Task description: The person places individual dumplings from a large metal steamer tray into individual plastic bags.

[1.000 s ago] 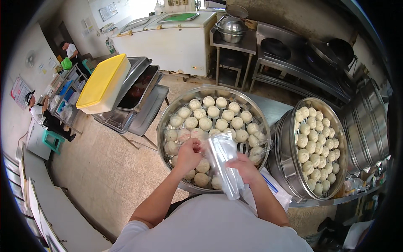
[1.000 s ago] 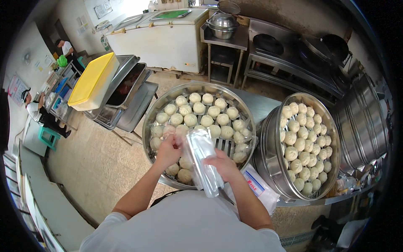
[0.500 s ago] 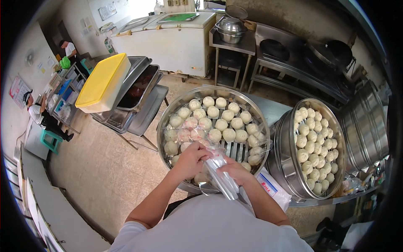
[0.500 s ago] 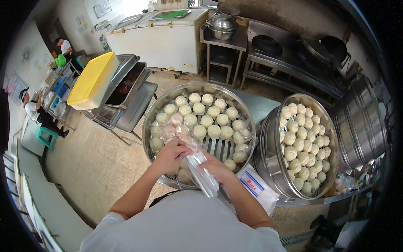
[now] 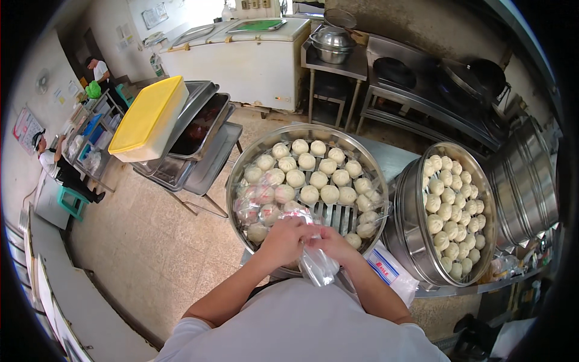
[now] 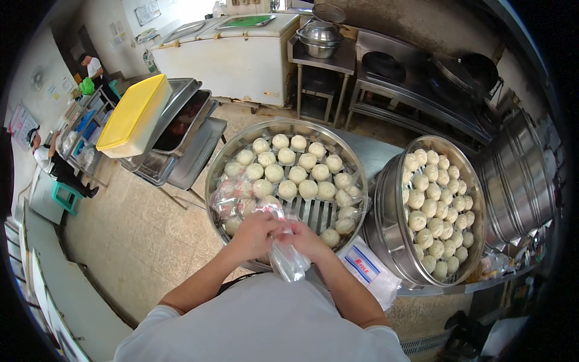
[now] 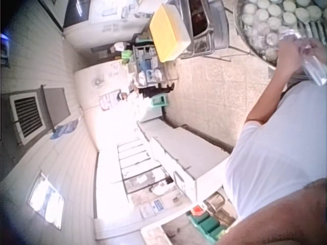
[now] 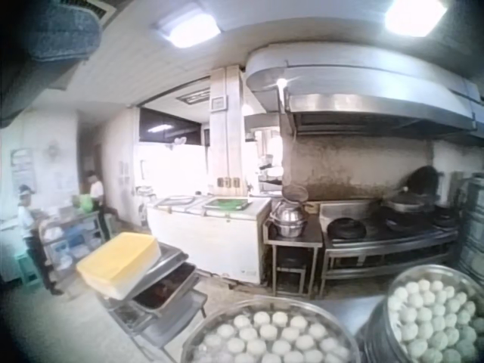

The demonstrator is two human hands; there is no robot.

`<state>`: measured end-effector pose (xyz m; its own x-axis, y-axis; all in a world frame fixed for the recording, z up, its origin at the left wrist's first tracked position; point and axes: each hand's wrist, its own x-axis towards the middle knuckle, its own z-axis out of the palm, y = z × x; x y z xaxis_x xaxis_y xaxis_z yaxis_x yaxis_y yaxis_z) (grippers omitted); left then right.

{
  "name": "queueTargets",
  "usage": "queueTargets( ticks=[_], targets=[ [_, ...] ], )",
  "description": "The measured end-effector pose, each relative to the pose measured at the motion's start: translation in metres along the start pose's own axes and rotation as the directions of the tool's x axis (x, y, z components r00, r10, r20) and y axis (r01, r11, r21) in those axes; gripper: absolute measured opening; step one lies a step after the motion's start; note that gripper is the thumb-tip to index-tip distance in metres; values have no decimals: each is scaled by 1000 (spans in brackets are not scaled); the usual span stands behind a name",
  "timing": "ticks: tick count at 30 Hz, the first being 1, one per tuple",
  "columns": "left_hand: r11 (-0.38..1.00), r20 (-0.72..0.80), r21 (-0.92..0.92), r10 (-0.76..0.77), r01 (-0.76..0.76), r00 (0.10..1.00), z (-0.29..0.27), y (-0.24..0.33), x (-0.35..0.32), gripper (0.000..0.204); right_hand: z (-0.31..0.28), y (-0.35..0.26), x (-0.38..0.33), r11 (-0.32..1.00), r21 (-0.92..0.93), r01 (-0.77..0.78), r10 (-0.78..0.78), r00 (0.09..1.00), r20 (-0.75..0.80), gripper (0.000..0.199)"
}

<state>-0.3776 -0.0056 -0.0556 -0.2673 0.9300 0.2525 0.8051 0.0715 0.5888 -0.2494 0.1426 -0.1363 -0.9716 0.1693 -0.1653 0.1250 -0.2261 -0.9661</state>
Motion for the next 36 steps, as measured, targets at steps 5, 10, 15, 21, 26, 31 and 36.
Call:
queueTargets(
  ticks=[5,10,15,21,26,31,36],
  targets=[
    [998,172,-49,51,-44,984,-9,3,-18,40,13,7,-9,896,290,-336,363,931,-44,44],
    [952,146,-276,-97,135,985,10,-9,-51,43,29,-26,-51,754,607,-252,219,967,129,63],
    [939,98,-313,-119,144,988,21,13,-46,46,3,1,-12,874,397,-281,303,953,8,67],
    [928,245,-176,-281,328,928,-17,-22,-12,56,-17,-13,-8,834,513,-203,238,971,-3,69],
    [978,-11,135,163,-160,986,16,-84,15,65,-28,-6,0,899,-420,-125,49,981,-186,59],
    [994,410,104,-62,21,910,28,-89,29,63,-28,-13,-13,994,-67,-89,69,965,-254,43],
    [960,398,24,-266,280,878,13,-77,23,36,-29,-26,-28,1000,-16,16,-22,902,-431,21]
  ],
)
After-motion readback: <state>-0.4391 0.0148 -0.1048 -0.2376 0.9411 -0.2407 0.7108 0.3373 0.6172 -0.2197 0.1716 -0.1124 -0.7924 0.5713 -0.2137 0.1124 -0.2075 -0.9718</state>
